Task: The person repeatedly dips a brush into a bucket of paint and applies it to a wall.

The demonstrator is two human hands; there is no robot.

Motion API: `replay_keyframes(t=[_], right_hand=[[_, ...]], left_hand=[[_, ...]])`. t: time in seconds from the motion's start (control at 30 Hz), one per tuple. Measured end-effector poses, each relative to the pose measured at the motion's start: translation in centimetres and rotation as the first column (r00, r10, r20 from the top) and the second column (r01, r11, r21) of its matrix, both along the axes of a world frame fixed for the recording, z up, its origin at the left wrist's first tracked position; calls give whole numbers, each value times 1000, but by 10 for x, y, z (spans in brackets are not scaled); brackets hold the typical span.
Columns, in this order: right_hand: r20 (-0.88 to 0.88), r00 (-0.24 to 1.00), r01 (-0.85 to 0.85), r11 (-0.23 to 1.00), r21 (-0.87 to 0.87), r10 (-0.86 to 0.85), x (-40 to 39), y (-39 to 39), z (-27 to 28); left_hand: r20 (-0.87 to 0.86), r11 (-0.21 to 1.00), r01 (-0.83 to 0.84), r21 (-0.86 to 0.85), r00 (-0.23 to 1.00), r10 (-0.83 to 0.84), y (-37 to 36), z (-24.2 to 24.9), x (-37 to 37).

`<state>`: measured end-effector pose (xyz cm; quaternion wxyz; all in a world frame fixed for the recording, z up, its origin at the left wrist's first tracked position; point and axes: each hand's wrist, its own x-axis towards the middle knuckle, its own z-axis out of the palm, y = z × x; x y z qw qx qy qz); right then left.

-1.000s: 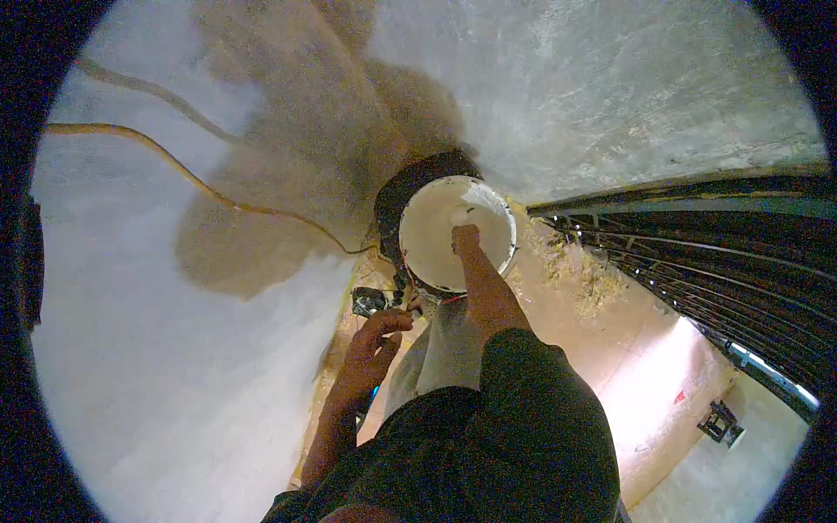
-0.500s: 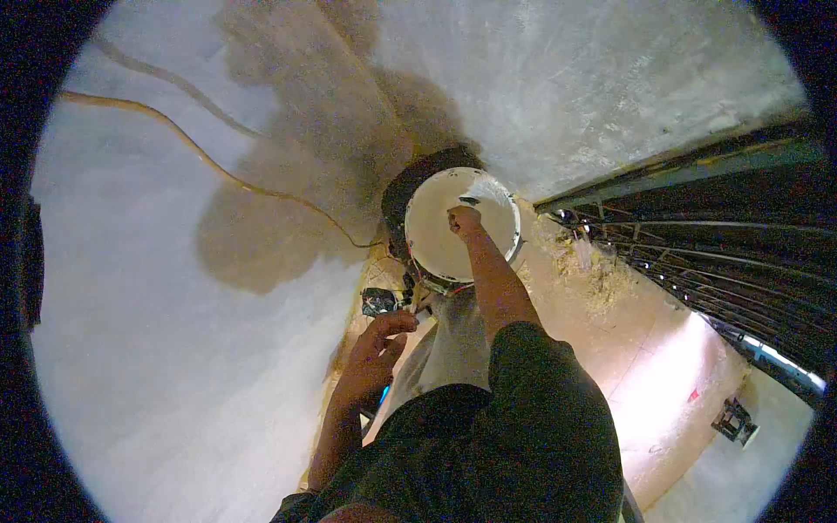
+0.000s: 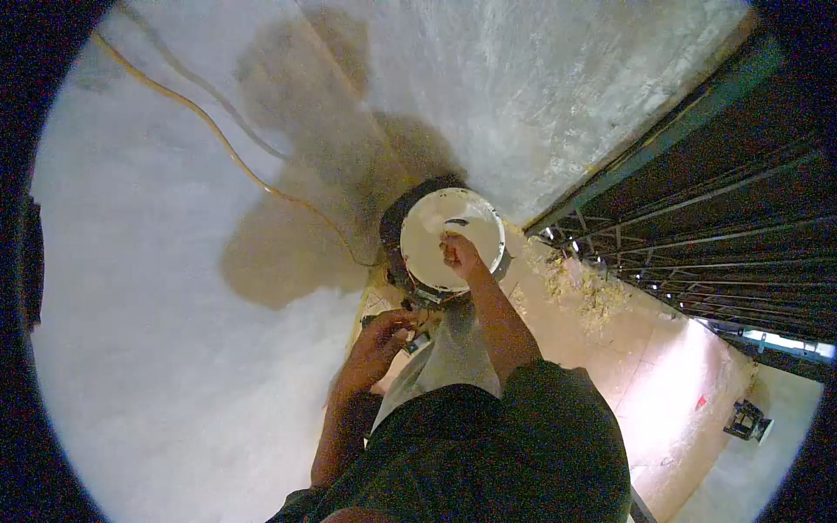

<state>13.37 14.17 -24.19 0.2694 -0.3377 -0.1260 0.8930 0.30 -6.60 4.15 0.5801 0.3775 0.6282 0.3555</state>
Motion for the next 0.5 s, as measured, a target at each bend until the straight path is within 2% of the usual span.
replay_keyframes(t=[0.03, 0.1, 0.17, 0.2, 0.27, 0.33, 0.37, 0.43, 0.47, 0.5], right_hand=[[-57, 998, 21, 1000, -15, -22, 4, -5, 11], [-90, 996, -23, 998, 55, 28, 12, -12, 48], [-3, 998, 69, 998, 10, -69, 17, -25, 91], [-79, 997, 31, 999, 44, -28, 22, -30, 103], [-120, 990, 81, 996, 22, -78, 26, -42, 134], [-216, 971, 106, 994, -18, -107, 32, -53, 153], [-218, 969, 113, 993, -11, -113, 35, -55, 160], [-351, 935, 96, 991, 89, -59, 36, -61, 174], [-356, 933, 102, 990, 100, -60, 36, -63, 185], [-321, 945, 118, 981, 154, -63, 36, -66, 198]], left_hand=[[37, 1000, -11, -13, 999, 12, -1, -4, 0], [-4, 1000, -6, 4, 1000, 6, 7, 5, 5], [-45, 1000, 2, 25, 999, -1, 12, 12, 13], [-10, 999, 0, 43, 1000, 1, 13, 10, 16], [25, 997, 9, 70, 1000, -11, 18, 1, 21], [-118, 993, -13, 120, 993, 28, 22, -11, 28], [-119, 992, -6, 127, 993, 21, 23, -14, 32], [-463, 948, 14, 319, 875, 143, 25, -18, 40], [-465, 944, 21, 330, 873, 143, 28, -14, 45], [-401, 917, -42, 396, 891, 214, 32, -7, 50]])
